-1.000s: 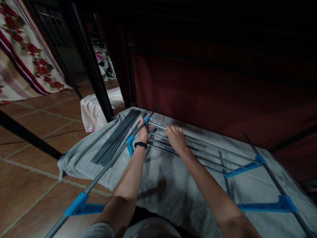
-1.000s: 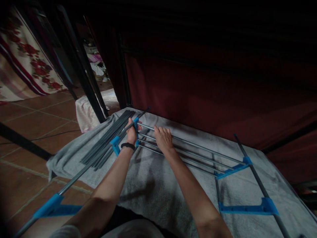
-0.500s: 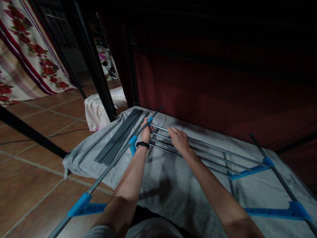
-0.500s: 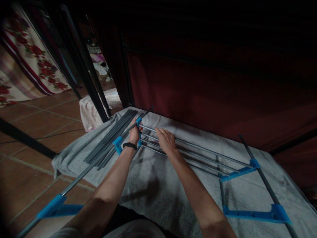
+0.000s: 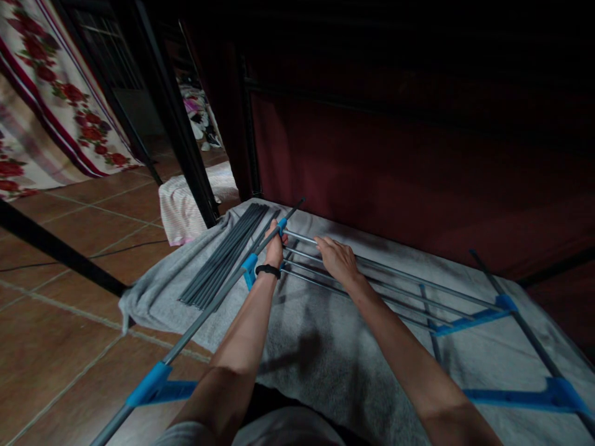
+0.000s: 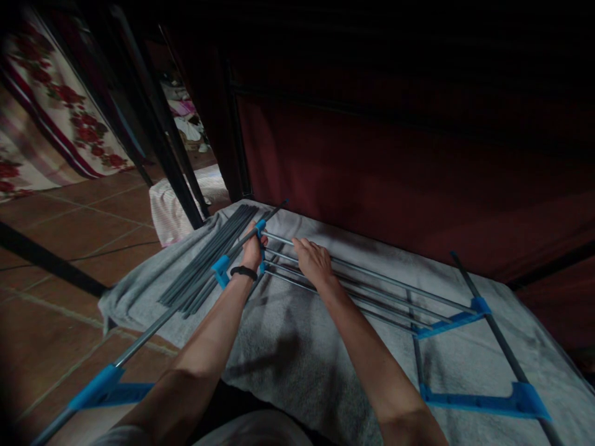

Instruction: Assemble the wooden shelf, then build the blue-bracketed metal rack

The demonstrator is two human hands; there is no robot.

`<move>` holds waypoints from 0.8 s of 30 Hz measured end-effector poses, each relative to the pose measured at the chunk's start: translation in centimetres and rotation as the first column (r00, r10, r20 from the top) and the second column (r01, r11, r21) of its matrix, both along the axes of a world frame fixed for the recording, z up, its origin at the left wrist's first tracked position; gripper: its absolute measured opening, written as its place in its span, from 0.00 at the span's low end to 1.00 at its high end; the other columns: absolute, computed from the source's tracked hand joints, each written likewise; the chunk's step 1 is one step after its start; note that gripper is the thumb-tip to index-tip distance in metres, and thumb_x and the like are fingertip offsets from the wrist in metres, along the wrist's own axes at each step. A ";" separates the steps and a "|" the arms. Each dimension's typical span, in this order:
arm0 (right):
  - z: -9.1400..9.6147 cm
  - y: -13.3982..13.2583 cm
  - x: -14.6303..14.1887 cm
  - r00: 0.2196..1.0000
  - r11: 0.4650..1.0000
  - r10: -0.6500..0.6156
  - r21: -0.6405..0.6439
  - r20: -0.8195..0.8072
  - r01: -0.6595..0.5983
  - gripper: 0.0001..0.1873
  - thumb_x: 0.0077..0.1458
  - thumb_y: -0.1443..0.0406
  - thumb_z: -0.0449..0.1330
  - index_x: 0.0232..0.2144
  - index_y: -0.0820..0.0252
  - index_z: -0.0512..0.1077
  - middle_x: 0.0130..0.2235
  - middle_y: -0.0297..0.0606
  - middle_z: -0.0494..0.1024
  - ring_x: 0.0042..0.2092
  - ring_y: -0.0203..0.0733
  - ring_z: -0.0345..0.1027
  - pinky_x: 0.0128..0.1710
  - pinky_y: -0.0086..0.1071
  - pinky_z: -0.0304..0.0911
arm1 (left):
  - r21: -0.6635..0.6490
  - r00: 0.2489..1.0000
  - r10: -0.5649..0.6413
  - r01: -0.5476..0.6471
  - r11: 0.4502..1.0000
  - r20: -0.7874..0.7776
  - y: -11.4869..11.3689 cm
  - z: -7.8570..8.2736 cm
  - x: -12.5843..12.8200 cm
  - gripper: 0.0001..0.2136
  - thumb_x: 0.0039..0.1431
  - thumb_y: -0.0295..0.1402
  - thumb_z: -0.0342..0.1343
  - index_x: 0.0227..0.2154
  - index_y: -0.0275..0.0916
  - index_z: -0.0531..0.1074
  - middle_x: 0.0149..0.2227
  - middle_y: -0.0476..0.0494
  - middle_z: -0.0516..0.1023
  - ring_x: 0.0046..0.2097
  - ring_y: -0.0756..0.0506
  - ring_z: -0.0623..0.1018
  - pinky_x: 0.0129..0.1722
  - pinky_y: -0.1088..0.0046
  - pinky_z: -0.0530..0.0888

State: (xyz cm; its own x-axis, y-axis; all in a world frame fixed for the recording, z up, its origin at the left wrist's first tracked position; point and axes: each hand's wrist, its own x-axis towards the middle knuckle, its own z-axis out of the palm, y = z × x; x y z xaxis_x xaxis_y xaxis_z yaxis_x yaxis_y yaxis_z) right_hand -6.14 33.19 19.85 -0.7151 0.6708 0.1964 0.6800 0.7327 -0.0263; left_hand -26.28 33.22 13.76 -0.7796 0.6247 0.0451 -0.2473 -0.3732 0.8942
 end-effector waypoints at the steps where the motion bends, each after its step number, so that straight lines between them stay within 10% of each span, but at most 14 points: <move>1: 0.0 -0.1 0.0 1.000 1.000 -0.003 -0.003 0.009 0.003 0.25 0.72 0.62 0.38 0.64 0.52 0.62 0.53 0.43 0.76 0.53 0.44 0.69 0.48 0.34 0.60 | 0.007 1.000 -0.004 0.004 1.000 -0.005 0.0 0.1 0.0 0.23 0.59 0.56 0.53 0.23 0.40 0.65 0.21 0.51 0.66 0.18 0.53 0.63 0.17 0.76 0.60; 24: 0.8 -0.3 0.0 0.999 1.000 -0.012 -0.013 0.047 0.012 0.24 0.72 0.61 0.38 0.63 0.50 0.62 0.53 0.42 0.76 0.52 0.42 0.71 0.46 0.33 0.61 | 0.043 0.999 -0.040 0.039 0.998 0.015 0.1 -0.4 -0.3 0.21 0.59 0.54 0.54 0.23 0.40 0.65 0.20 0.52 0.65 0.18 0.54 0.62 0.16 0.78 0.59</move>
State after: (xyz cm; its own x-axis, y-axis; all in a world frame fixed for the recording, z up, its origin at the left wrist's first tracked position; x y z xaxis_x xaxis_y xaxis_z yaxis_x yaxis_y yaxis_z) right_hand -6.12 32.89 20.64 -0.7154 0.6816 0.1538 0.6894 0.7244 -0.0038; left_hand -26.56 33.36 13.32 -0.7553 0.6525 0.0607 -0.2761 -0.4008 0.8735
